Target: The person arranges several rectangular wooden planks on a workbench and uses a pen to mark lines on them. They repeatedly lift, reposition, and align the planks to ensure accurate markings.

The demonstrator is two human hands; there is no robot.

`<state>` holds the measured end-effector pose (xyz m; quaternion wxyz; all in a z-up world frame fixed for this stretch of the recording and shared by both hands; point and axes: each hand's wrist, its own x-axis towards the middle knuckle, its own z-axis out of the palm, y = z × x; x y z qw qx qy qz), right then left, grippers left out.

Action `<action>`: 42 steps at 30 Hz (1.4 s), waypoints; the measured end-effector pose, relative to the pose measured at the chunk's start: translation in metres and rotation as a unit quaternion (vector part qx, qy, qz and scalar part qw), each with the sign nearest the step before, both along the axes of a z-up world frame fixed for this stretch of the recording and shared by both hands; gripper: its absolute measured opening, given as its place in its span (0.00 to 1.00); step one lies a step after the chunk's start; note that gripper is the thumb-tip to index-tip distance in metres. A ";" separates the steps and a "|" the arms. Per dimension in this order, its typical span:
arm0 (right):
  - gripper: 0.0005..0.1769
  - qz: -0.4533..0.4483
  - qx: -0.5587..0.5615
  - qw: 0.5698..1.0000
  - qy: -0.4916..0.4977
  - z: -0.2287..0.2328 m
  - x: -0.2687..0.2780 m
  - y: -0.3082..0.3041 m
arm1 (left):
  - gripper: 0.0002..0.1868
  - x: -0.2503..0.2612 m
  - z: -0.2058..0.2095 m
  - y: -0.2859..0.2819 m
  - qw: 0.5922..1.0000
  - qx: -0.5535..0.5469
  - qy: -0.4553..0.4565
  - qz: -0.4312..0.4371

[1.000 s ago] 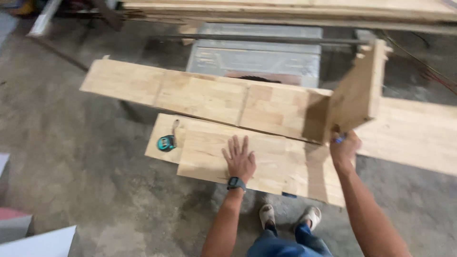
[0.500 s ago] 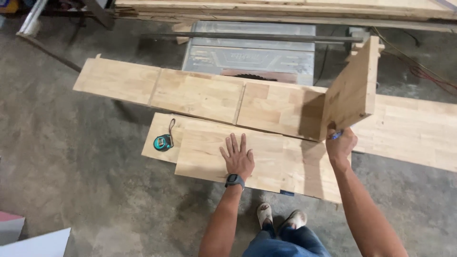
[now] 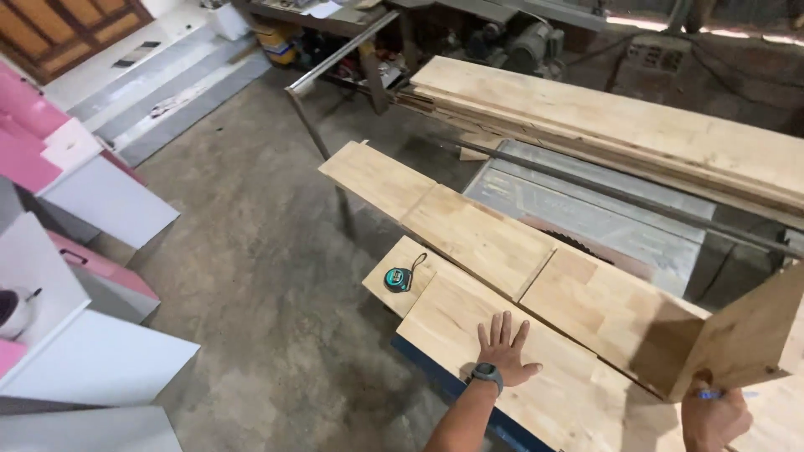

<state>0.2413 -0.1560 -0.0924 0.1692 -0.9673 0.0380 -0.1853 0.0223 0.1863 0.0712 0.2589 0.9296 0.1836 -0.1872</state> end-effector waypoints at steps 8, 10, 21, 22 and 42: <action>0.20 0.023 0.047 0.998 0.029 0.012 0.002 -0.003 | 0.60 0.012 -0.024 0.002 0.997 0.026 0.063 -0.021; 0.10 0.049 0.077 0.996 -0.012 0.011 0.004 -0.006 | 0.60 0.016 -0.048 0.002 0.998 0.060 0.008 0.012; 0.09 0.032 0.154 0.988 0.001 0.048 -0.027 0.017 | 0.59 0.018 -0.092 0.003 0.989 0.138 -0.044 -0.007; 0.09 0.031 0.164 0.986 0.010 0.048 -0.027 0.019 | 0.60 0.019 -0.090 0.004 0.990 0.139 -0.038 -0.006; 0.24 0.002 0.195 0.979 0.058 0.081 -0.041 0.045 | 0.57 0.018 -0.089 0.004 0.991 0.132 0.003 -0.025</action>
